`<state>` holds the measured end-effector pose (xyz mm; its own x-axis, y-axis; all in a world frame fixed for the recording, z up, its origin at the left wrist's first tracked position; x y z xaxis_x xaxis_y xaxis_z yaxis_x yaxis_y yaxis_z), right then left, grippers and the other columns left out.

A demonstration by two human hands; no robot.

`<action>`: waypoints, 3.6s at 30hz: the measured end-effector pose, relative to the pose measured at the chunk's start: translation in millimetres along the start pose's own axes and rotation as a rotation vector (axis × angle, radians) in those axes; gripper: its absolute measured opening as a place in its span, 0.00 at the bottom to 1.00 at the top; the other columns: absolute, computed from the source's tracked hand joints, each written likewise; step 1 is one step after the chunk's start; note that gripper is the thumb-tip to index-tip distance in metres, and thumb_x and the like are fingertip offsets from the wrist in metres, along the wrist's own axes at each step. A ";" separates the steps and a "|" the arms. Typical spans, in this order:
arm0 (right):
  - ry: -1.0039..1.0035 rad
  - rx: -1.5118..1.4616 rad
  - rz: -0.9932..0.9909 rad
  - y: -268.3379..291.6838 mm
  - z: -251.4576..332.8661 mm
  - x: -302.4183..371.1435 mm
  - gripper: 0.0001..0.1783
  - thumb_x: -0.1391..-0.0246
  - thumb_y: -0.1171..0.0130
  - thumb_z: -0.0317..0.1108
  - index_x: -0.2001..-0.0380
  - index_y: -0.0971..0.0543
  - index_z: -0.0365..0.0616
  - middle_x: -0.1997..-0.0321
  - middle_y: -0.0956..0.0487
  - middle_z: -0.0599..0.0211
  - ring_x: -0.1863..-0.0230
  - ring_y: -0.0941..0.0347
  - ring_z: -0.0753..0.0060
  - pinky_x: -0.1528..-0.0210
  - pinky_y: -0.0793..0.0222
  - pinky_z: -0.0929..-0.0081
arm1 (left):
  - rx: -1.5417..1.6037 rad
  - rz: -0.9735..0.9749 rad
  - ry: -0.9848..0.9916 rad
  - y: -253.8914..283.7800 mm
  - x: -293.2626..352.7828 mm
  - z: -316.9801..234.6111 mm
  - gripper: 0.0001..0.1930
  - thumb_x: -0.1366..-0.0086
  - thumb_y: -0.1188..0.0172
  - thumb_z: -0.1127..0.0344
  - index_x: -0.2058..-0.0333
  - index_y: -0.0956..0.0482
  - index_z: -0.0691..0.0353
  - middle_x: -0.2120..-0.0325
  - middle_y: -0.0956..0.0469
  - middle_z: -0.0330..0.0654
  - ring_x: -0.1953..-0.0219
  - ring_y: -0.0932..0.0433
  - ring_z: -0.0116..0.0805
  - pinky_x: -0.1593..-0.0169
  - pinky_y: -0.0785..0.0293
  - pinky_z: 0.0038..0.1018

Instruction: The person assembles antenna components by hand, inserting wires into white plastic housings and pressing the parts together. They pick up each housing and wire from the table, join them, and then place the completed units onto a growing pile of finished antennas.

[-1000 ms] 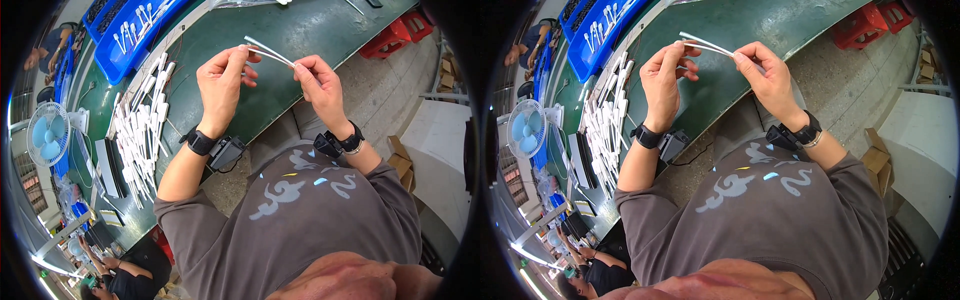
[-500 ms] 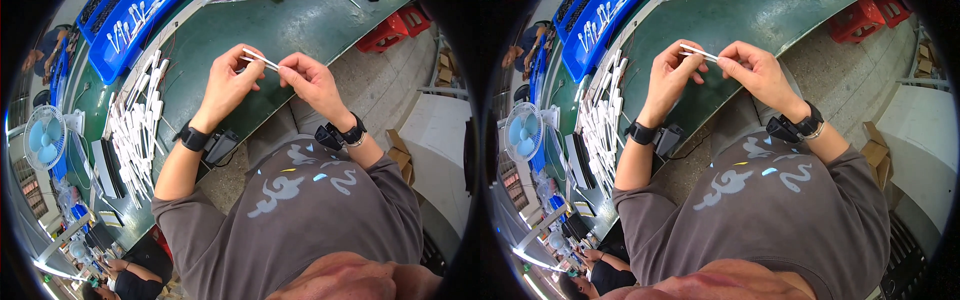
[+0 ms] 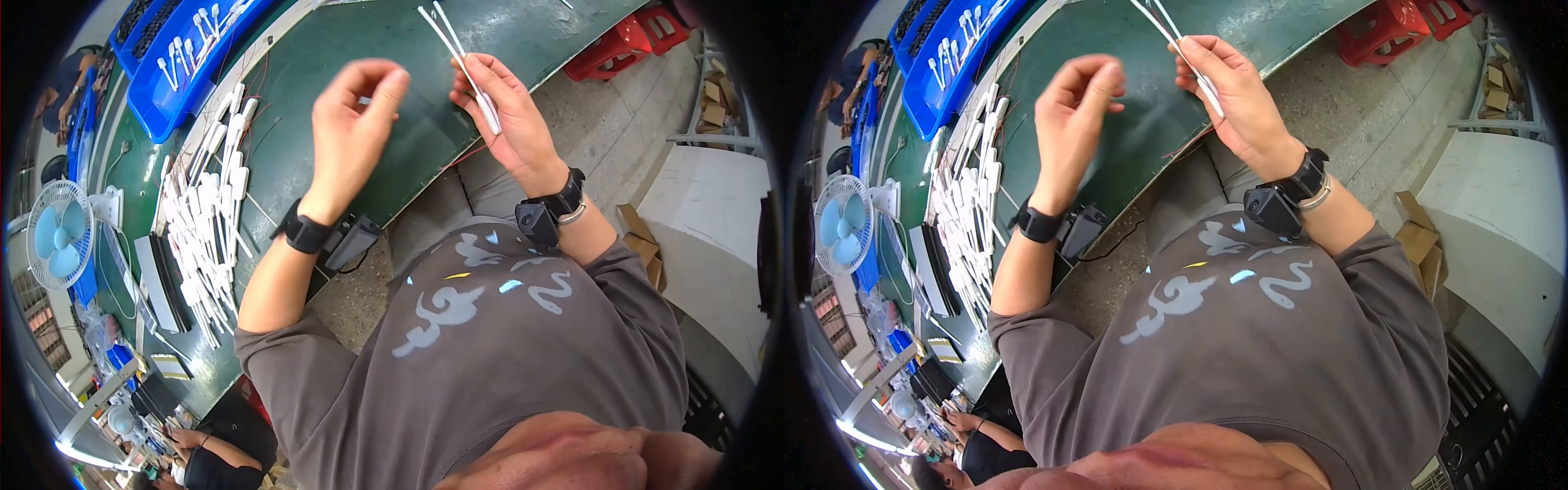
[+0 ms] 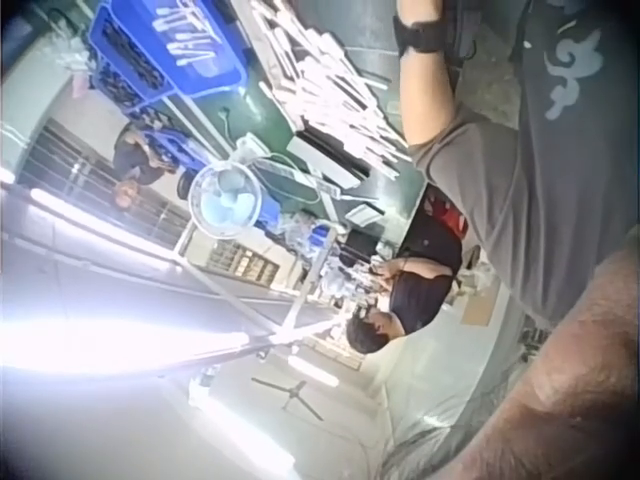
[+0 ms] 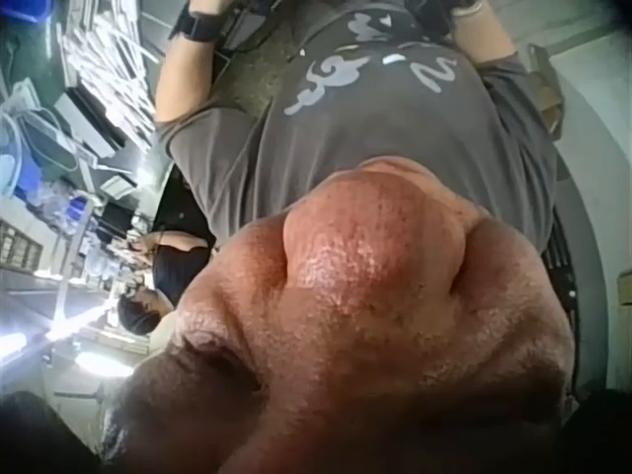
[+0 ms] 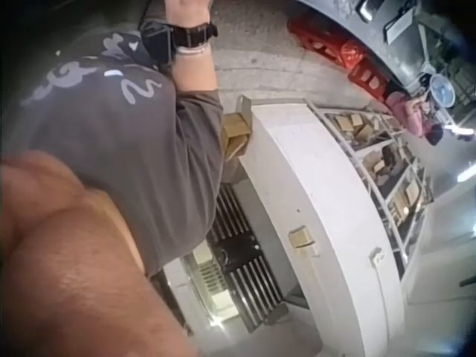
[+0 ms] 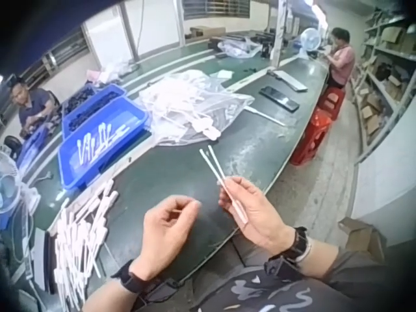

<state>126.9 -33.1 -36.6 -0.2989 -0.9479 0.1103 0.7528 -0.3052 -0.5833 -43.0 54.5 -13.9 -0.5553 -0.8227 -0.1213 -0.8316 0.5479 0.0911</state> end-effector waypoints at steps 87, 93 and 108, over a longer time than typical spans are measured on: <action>0.273 0.764 0.135 -8.1 -13.8 -2.5 0.07 0.35 0.45 0.33 0.59 0.24 0.41 0.73 0.25 0.78 0.78 0.38 0.90 0.78 0.43 0.87 | 0.208 -0.015 0.045 11.0 -11.1 10.0 0.12 0.32 0.39 0.60 0.63 0.22 0.66 0.72 0.22 0.37 0.75 0.24 0.20 0.77 0.28 0.17; 0.106 0.684 0.173 -10.4 -7.4 -3.3 0.09 0.34 0.45 0.35 0.59 0.24 0.41 0.73 0.25 0.77 0.80 0.39 0.91 0.79 0.46 0.89 | 0.191 0.014 0.072 14.1 -11.7 14.8 0.12 0.32 0.39 0.61 0.62 0.23 0.66 0.71 0.22 0.37 0.74 0.23 0.21 0.76 0.27 0.17; 0.280 0.849 0.107 -11.0 -15.6 -0.5 0.08 0.35 0.45 0.34 0.60 0.24 0.41 0.74 0.26 0.77 0.79 0.38 0.91 0.79 0.45 0.88 | 0.067 0.198 0.165 26.1 -18.5 6.8 0.14 0.31 0.47 0.64 0.57 0.19 0.67 0.63 0.18 0.41 0.68 0.20 0.24 0.69 0.24 0.20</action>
<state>109.6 -27.8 -42.9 -0.2508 -0.9519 -0.1757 0.9313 -0.2868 0.2244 -54.5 85.0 -16.0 -0.7031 -0.7089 0.0560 -0.7085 0.7051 0.0309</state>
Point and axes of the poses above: each hand's wrist, its own x-axis away from the middle knuckle, its own y-axis out of the back of the hand, z = x × y, the point moved 1 cm from there along -x, towards the middle knuckle
